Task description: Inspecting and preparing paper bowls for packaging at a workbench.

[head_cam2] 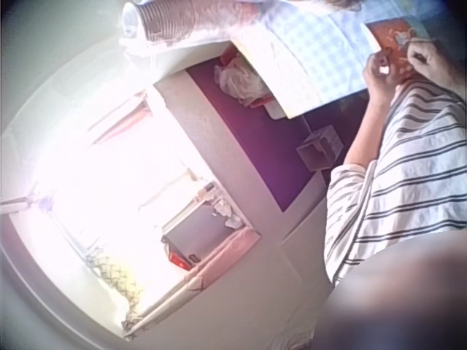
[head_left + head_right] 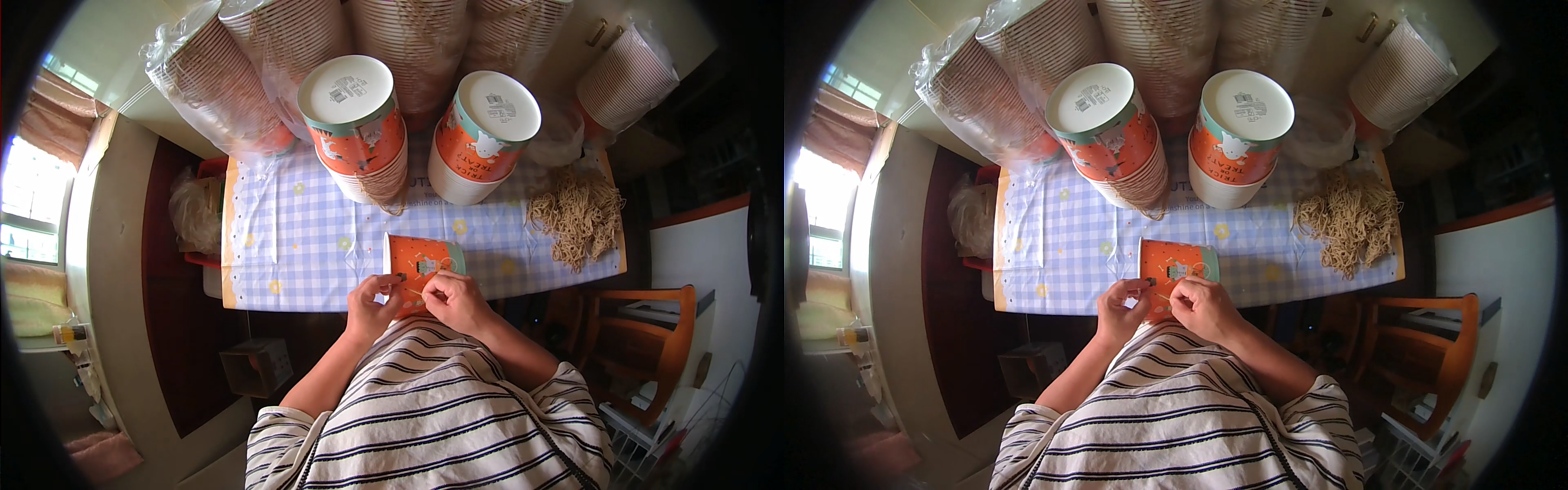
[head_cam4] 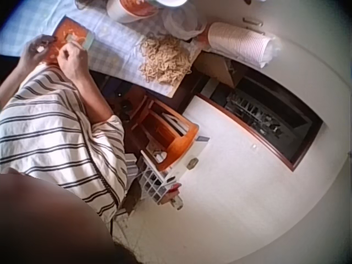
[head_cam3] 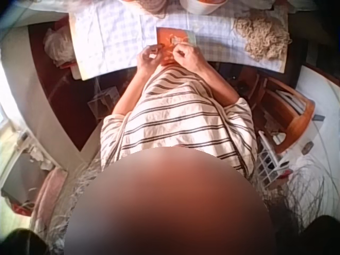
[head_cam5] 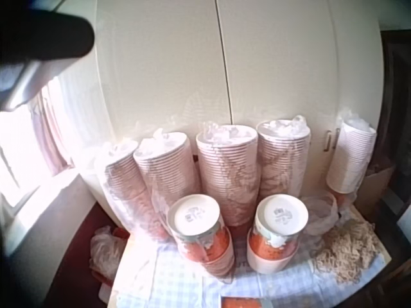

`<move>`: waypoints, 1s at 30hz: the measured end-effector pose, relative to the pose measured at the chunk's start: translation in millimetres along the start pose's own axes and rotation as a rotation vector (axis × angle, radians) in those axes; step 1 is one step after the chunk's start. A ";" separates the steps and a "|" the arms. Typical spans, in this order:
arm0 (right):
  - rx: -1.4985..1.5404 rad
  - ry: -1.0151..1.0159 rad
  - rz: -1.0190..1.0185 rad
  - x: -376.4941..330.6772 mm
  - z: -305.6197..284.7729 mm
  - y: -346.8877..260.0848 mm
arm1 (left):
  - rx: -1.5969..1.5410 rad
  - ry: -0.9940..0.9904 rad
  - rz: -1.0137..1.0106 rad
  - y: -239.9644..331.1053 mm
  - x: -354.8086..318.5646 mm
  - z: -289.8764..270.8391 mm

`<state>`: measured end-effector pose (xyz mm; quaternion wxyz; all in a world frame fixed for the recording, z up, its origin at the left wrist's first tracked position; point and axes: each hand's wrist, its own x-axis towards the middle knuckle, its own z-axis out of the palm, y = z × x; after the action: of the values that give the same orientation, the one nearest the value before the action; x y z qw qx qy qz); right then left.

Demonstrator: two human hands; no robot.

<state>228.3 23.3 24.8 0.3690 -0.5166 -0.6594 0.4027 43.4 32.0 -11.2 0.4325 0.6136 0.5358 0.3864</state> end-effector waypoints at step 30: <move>-0.009 0.059 0.008 0.5 6.5 16.3 | -0.250 -0.020 -0.285 2.0 1.2 -0.6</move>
<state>228.6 25.1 7.3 0.3842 -0.5326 -0.6480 0.3859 43.6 33.2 -9.1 0.5608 0.4768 0.5608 0.3790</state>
